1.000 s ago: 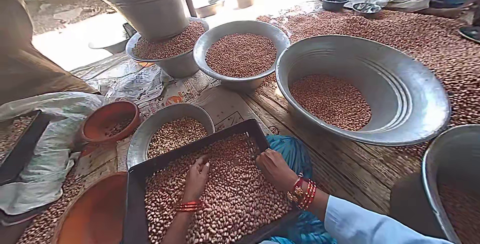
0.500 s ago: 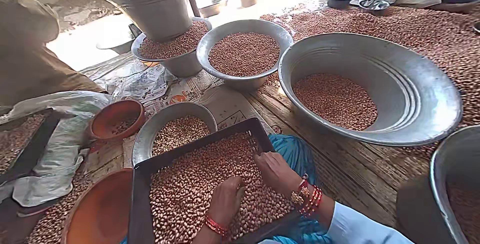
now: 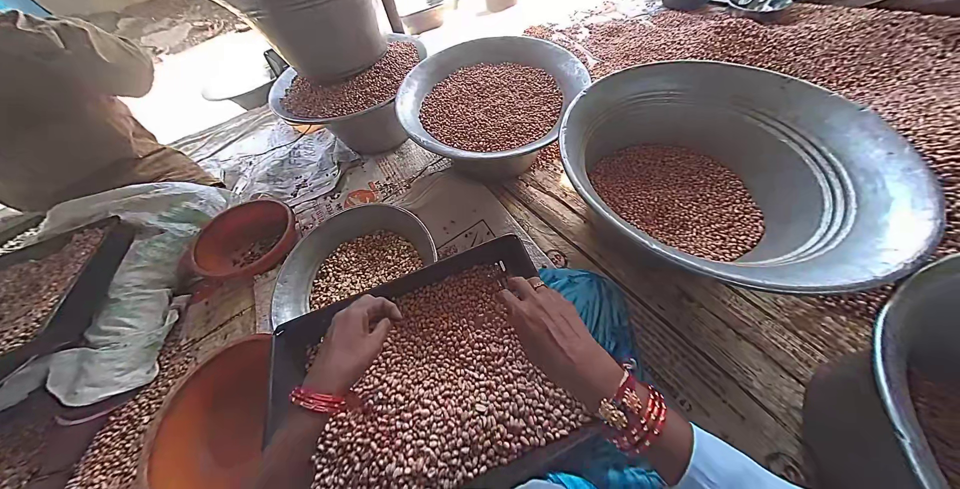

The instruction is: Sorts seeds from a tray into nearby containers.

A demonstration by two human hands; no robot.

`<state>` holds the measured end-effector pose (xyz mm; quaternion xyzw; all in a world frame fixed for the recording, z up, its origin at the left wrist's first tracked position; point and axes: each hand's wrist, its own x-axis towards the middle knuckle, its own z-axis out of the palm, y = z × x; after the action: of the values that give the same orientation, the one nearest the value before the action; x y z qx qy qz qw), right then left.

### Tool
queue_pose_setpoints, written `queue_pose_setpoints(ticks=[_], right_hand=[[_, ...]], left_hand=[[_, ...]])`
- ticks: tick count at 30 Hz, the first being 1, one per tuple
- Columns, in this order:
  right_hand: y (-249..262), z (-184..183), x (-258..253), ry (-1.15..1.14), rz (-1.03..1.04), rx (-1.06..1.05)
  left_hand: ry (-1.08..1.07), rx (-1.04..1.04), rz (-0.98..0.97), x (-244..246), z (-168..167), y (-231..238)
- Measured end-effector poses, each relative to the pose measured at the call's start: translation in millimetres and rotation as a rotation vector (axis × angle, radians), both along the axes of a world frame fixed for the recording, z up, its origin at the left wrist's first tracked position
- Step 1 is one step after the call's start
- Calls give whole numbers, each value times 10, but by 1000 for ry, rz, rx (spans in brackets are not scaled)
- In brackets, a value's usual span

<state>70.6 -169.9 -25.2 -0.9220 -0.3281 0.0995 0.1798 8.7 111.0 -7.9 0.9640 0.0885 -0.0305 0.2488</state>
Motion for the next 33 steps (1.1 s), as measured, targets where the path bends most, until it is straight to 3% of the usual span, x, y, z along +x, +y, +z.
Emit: queue_pose_setpoints(ticks=[2,4,8,12,18,21,26,33], right_hand=[[-154,-76,91,-36,-167,-27],[-256,-90,174,116,-258,-51],[-366,-476,387,583,-269,297],[-416,-872,468,917,-247,753],[-377,-1031,463,860,-268,863],[-353,-1017,450,827,-302,830],[-353,-1013,435,807,-304,826],[-350,-1021,441,807,-296,834]], left_hand=[[-314,264,29,105,89,233],[-447,311,-20,171,52,183],[-303,177,-212,176,-390,-431],[-201,249,-254,232,-769,-699],[-443,525,-307,229,-1066,-790],[-370,549,-226,176,-1036,-874],[-13,416,-74,172,-871,-1009],[-241,536,-83,109,-1037,-1046]])
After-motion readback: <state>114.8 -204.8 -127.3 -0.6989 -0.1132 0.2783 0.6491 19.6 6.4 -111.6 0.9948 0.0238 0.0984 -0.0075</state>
